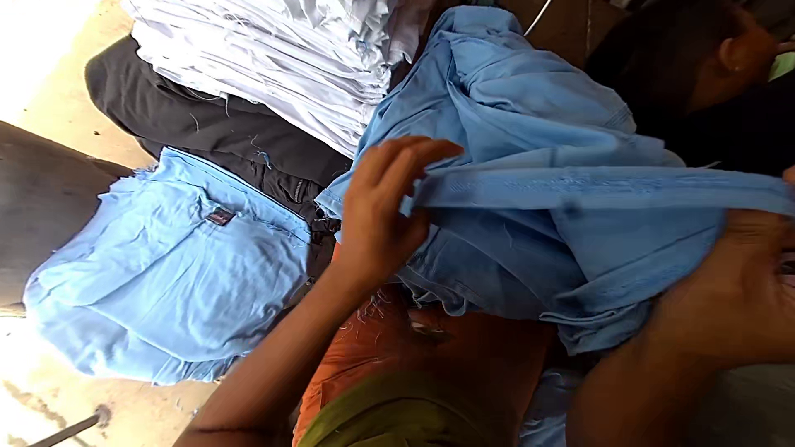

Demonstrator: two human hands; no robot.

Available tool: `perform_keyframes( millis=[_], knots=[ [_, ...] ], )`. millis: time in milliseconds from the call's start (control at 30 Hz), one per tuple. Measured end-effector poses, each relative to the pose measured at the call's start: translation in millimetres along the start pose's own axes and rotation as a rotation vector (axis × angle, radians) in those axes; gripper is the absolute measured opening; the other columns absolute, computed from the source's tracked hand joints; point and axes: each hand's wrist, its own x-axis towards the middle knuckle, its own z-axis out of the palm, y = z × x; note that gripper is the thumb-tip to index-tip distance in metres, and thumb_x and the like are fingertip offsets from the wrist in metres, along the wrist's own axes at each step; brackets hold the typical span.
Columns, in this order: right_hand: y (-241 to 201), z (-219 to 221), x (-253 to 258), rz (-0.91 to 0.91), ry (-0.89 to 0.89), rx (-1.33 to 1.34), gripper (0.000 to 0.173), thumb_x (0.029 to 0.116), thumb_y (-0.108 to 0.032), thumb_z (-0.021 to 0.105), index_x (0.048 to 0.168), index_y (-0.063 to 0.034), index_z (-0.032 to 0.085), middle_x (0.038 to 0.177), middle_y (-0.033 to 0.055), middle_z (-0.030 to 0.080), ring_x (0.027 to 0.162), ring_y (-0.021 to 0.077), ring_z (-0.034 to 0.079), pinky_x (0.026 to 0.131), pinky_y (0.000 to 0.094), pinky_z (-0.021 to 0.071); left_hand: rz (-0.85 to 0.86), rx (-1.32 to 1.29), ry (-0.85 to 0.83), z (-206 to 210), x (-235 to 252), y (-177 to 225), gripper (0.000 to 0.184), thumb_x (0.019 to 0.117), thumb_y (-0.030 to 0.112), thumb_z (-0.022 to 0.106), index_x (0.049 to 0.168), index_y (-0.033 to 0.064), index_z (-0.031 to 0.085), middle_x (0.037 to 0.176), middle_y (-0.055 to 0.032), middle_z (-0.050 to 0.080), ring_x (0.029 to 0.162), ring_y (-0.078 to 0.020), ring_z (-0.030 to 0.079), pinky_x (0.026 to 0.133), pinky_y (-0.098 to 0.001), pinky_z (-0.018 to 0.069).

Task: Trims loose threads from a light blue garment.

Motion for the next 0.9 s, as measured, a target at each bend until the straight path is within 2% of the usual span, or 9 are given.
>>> perform_keyframes(
  millis=[67, 200, 367, 467, 533, 633, 700, 733, 900],
  knots=[
    [-14, 12, -25, -0.165, -0.265, -0.026, 0.017, 0.0965, -0.006, 0.065, 0.112, -0.0008, 0.069, 0.107, 0.0134, 0.062, 0.089, 0.0134, 0.059, 0.078, 0.0233, 0.0500, 0.022, 0.095, 0.005, -24, 15, -22, 0.021, 0.0887, -0.004, 0.064, 0.109, -0.0016, 0.069, 0.112, -0.0174, 0.066, 0.097, -0.0177, 0.067, 0.077, -0.0269, 0.0582],
    [-25, 50, -76, -0.368, -0.677, -0.022, 0.023, 0.0900, -0.006, 0.065, 0.109, -0.0079, 0.077, 0.103, 0.0151, 0.073, 0.071, 0.0260, 0.067, 0.054, 0.0347, 0.0513, 0.012, 0.151, -0.100, -27, -2, -94, 0.020, 0.0894, -0.001, 0.060, 0.095, 0.0054, 0.078, 0.107, -0.0136, 0.075, 0.105, -0.0268, 0.067, 0.092, -0.0418, 0.0498],
    [-30, 49, -77, -0.226, -0.834, -0.061, 0.030, 0.0939, -0.025, 0.062, 0.115, -0.0107, 0.077, 0.105, 0.0132, 0.070, 0.073, 0.0247, 0.067, 0.051, 0.0365, 0.0485, -0.002, -0.094, -0.333, -36, -24, -139, 0.026, 0.0987, 0.005, 0.058, 0.108, 0.0132, 0.081, 0.126, -0.0096, 0.069, 0.120, -0.0200, 0.055, 0.106, -0.0362, 0.0370],
    [-47, 39, -66, -0.067, -0.822, 0.046, 0.028, 0.0953, -0.026, 0.063, 0.111, -0.0099, 0.078, 0.099, 0.0109, 0.067, 0.072, 0.0146, 0.060, 0.056, 0.0273, 0.0464, -0.127, -0.069, -0.548, -58, -16, -124, 0.037, 0.0995, 0.020, 0.055, 0.132, 0.0200, 0.071, 0.146, -0.0045, 0.057, 0.134, -0.0213, 0.046, 0.113, -0.0404, 0.0331],
    [-63, 35, -59, 0.057, -0.777, 0.241, 0.023, 0.0984, -0.022, 0.061, 0.110, -0.0068, 0.075, 0.096, 0.0062, 0.062, 0.073, 0.0026, 0.051, 0.060, 0.0142, 0.0405, -0.171, -0.019, -0.505, -67, -15, -105, 0.047, 0.0969, 0.023, 0.058, 0.143, 0.0161, 0.063, 0.151, -0.0081, 0.052, 0.138, -0.0237, 0.046, 0.115, -0.0420, 0.0360],
    [-87, 33, -54, 0.339, -0.825, 0.766, 0.021, 0.1074, -0.021, 0.050, 0.110, -0.0067, 0.065, 0.100, -0.0021, 0.061, 0.082, -0.0064, 0.053, 0.068, 0.0072, 0.0436, -0.096, -0.061, -0.151, -60, -26, -67, 0.030, 0.0999, 0.019, 0.060, 0.122, 0.0007, 0.068, 0.127, -0.0143, 0.063, 0.117, -0.0172, 0.061, 0.099, -0.0322, 0.0511],
    [-91, 47, -62, 0.515, -0.840, 1.050, 0.022, 0.1094, -0.028, 0.047, 0.109, -0.0117, 0.062, 0.098, -0.0061, 0.059, 0.077, -0.0067, 0.050, 0.064, 0.0091, 0.0419, -0.045, -0.141, -0.083, -46, -38, -42, 0.019, 0.1019, 0.022, 0.058, 0.102, 0.0039, 0.064, 0.103, -0.0046, 0.067, 0.099, -0.0062, 0.064, 0.087, -0.0241, 0.0536],
    [-88, 56, -69, 0.544, -0.832, 1.066, 0.021, 0.1094, -0.030, 0.046, 0.108, -0.0148, 0.060, 0.096, -0.0083, 0.057, 0.075, -0.0068, 0.050, 0.063, 0.0096, 0.0424, -0.017, -0.154, -0.117, -38, -43, -35, 0.020, 0.0999, 0.018, 0.058, 0.096, 0.0010, 0.067, 0.096, -0.0070, 0.069, 0.094, -0.0094, 0.066, 0.084, -0.0261, 0.0546],
    [-47, 79, -80, 0.525, -0.641, 0.674, 0.021, 0.1087, -0.024, 0.040, 0.108, -0.0176, 0.060, 0.084, -0.0128, 0.052, 0.061, -0.0053, 0.043, 0.052, 0.0118, 0.0370, -0.003, 0.094, -0.334, -14, -42, -34, 0.028, 0.0961, 0.007, 0.052, 0.112, 0.0008, 0.074, 0.113, -0.0130, 0.073, 0.109, -0.0244, 0.067, 0.096, -0.0341, 0.0514]
  ],
)
